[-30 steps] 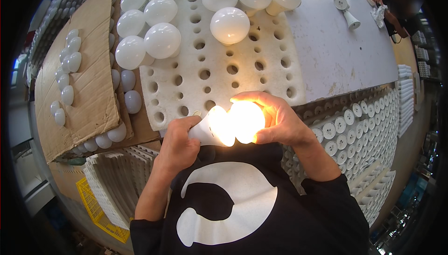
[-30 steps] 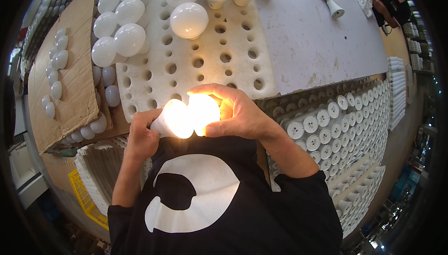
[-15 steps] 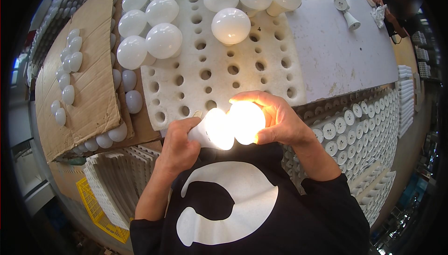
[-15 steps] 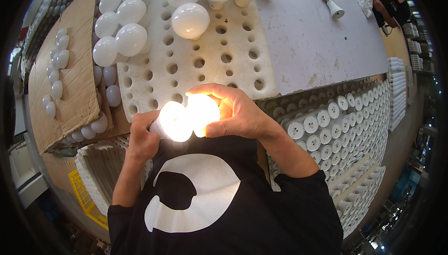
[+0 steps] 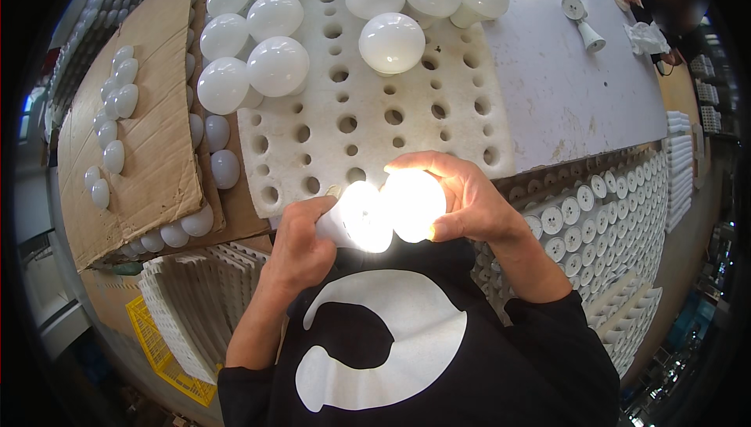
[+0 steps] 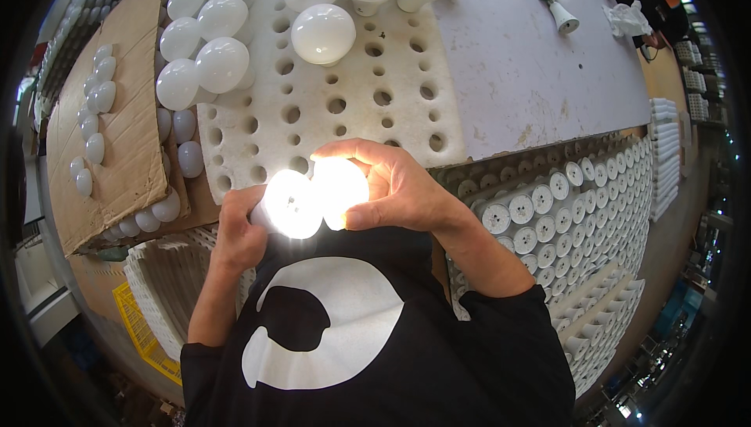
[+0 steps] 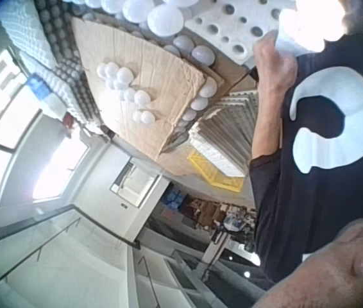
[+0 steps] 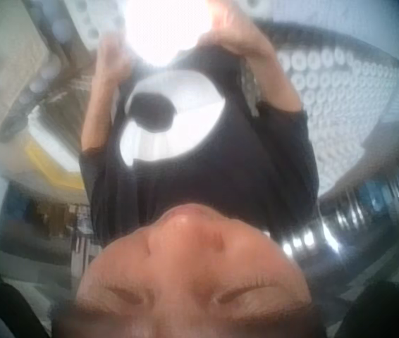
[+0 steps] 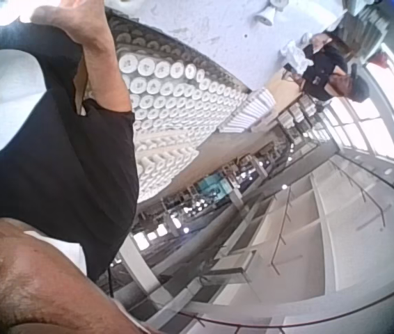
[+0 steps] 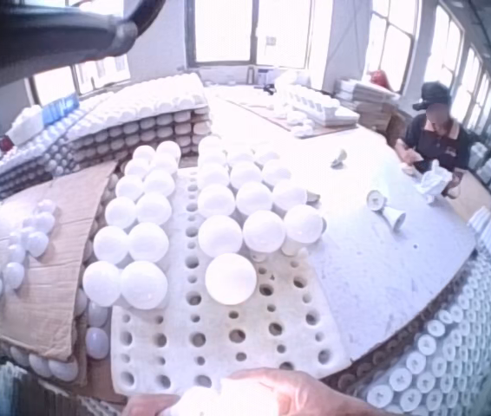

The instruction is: The person assembles LED light bulbs by pressing bulb covers onto the light bulb bases by hand and placing the completed bulbs into a foam tray.

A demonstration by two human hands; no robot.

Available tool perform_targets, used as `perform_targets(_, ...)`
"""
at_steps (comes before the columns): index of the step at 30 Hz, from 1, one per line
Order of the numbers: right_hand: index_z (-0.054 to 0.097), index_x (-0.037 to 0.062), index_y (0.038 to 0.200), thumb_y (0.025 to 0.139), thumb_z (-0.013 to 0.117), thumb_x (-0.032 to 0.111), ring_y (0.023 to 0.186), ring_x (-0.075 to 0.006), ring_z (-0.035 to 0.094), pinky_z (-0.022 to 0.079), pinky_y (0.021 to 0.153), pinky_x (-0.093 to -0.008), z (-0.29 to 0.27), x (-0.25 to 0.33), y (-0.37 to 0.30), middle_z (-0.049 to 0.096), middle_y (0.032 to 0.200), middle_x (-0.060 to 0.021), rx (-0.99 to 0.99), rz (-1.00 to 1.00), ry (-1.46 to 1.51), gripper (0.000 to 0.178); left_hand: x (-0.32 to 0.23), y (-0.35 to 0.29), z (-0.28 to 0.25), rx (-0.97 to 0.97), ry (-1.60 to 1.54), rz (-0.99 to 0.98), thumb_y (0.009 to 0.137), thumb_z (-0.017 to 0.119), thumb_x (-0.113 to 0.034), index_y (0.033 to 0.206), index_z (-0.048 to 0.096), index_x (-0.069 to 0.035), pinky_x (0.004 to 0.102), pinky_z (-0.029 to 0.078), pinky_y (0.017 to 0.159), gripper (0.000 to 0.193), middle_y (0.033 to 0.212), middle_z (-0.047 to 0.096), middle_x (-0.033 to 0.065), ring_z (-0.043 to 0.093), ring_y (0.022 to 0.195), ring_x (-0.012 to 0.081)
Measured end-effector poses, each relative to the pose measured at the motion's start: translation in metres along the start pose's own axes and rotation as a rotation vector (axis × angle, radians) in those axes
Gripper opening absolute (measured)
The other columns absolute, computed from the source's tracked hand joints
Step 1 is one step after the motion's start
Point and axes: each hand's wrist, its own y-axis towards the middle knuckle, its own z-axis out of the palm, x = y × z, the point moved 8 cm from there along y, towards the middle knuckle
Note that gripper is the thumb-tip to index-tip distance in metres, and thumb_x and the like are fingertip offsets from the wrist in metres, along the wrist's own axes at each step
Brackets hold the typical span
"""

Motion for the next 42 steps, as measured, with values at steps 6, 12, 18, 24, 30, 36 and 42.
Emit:
perform_targets(6,0.045,-0.0072,0.132,0.070,0.083,0.020,0.123,-0.0228,0.045,0.036,0.105,-0.0380,-0.001,-0.004,0.001,0.052,0.125,-0.0159,-0.003,0.004,-0.001,0.077,0.003,-0.001,0.003,0.028,-0.006,-0.033,0.058,0.047,0.005,0.077,0.058,0.008,0.0406,0.045,0.060,0.022,0.067,0.055,0.0258,0.054,0.064,0.0448)
perform_targets(12,0.044,-0.0053,0.134,0.067,0.082,0.019,0.114,-0.0215,0.055,0.043,0.099,-0.0361,-0.003,-0.006,0.000,0.057,0.121,-0.0145,-0.039,0.043,-0.010,0.080,0.003,-0.002,0.002,-0.010,0.027,-0.016,0.058,0.047,0.003,0.077,0.058,0.008,0.0414,0.045,0.061,0.022,0.067,0.055,0.0259,0.054,0.065,0.0460)
perform_targets(18,0.044,-0.0030,0.134,0.070,0.083,0.016,0.111,-0.0196,0.056,0.045,0.097,-0.0344,-0.003,-0.009,-0.002,0.057,0.121,-0.0124,-0.013,0.066,0.062,0.078,0.008,-0.001,0.005,0.039,-0.063,-0.090,0.052,0.044,0.001,0.077,0.058,0.008,0.0414,0.046,0.061,0.030,0.067,0.055,0.0270,0.052,0.064,0.0472)
perform_targets(24,0.043,-0.0034,0.134,0.070,0.082,0.014,0.111,-0.0198,0.056,0.046,0.097,-0.0349,-0.001,-0.007,-0.002,0.057,0.121,-0.0132,-0.013,0.055,0.059,0.077,0.011,-0.003,0.005,0.034,-0.023,-0.093,0.052,0.044,0.000,0.076,0.056,0.008,0.0419,0.045,0.061,0.028,0.067,0.055,0.0265,0.052,0.065,0.0461)
perform_targets(30,0.042,-0.0035,0.134,0.073,0.080,0.005,0.110,-0.0202,0.058,0.049,0.096,-0.0341,-0.002,-0.007,-0.002,0.057,0.121,-0.0135,-0.028,0.061,-0.011,0.072,0.000,-0.001,0.003,0.018,0.048,-0.096,0.059,0.049,0.004,0.075,0.056,0.007,0.0433,0.045,0.061,0.018,0.068,0.055,0.0254,0.054,0.065,0.0453)
perform_targets(36,0.043,-0.0031,0.136,0.067,0.083,0.004,0.115,-0.0194,0.054,0.042,0.102,-0.0355,0.004,-0.011,-0.004,0.056,0.123,-0.0123,-0.049,0.131,-0.200,0.081,0.003,-0.002,0.005,0.032,0.131,-0.068,0.060,0.050,0.005,0.075,0.058,0.006,0.0434,0.046,0.060,0.016,0.068,0.057,0.0232,0.056,0.063,0.0429)
perform_targets(42,0.043,-0.0017,0.137,0.069,0.082,0.001,0.117,-0.0183,0.053,0.042,0.102,-0.0340,0.010,-0.011,-0.005,0.056,0.124,-0.0110,0.013,0.122,-0.340,0.079,-0.002,-0.004,0.006,0.000,0.172,-0.032,0.060,0.051,0.006,0.073,0.057,0.006,0.0436,0.047,0.059,0.014,0.066,0.057,0.0223,0.056,0.061,0.0423)
